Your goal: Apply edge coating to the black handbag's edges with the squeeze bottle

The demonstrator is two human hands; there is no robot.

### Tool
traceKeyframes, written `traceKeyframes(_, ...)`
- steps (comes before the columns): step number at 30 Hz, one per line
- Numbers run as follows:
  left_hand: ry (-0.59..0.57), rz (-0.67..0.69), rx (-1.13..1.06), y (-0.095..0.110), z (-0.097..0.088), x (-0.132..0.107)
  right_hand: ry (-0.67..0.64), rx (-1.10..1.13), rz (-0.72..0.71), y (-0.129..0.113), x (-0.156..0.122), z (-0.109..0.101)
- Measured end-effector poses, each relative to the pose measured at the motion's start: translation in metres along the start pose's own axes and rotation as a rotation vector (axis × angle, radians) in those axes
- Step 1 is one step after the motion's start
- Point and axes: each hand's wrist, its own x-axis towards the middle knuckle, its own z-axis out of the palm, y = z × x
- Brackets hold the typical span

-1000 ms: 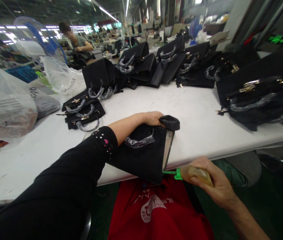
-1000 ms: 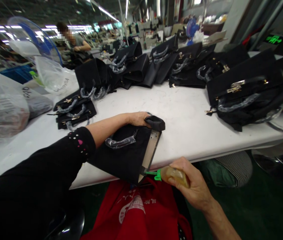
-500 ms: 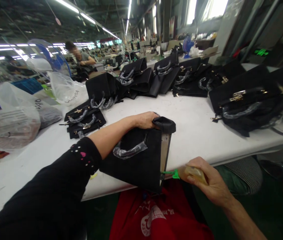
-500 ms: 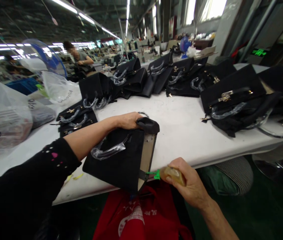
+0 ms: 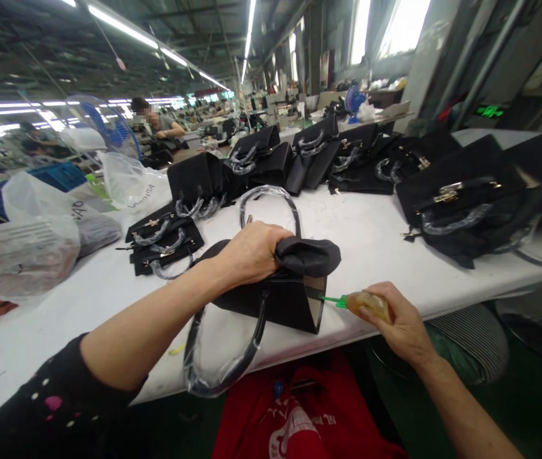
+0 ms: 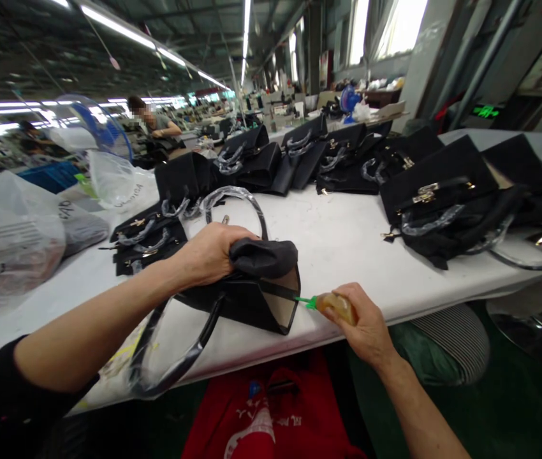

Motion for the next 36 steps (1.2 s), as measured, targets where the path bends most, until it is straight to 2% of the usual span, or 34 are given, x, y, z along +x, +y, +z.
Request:
traceKeyframes(4, 0.044, -0.026, -0.057, 0.003, 0.009, -0.01, 0.056, 0.025, 0.038, 0.001, 0.004, -0.004)
traceKeyframes(9, 0.058, -0.032, -0.086, 0.009, 0.011, -0.012, -0.044, 0.047, 0.13, 0.002, 0.012, -0.008)
traceKeyframes(14, 0.066, -0.066, -0.131, 0.009, 0.012, -0.017, -0.004, 0.049, 0.212, 0.001, 0.016, -0.011)
traceKeyframes(18, 0.054, -0.072, -0.168, 0.009, 0.012, -0.021, -0.064, 0.073, 0.274, 0.001, 0.018, -0.011)
traceKeyframes(23, 0.06, -0.054, -0.197, 0.007, 0.012, -0.025, -0.02, 0.062, 0.309, -0.001, 0.02, -0.013)
traceKeyframes(26, 0.073, -0.042, -0.202, 0.006, 0.013, -0.027, -0.079, 0.078, 0.305, -0.002, 0.019, -0.015)
traceKeyframes(31, 0.079, -0.03, -0.212, 0.008, 0.011, -0.032, -0.058, 0.072, 0.263, -0.003, 0.014, -0.016)
traceKeyframes(34, 0.076, -0.015, -0.219, 0.009, 0.011, -0.037, -0.154, 0.093, 0.242, -0.002, 0.009, -0.015)
traceKeyframes(36, 0.084, -0.003, -0.225, 0.009, 0.011, -0.04, -0.129, 0.101, 0.207, -0.001, 0.007, -0.015)
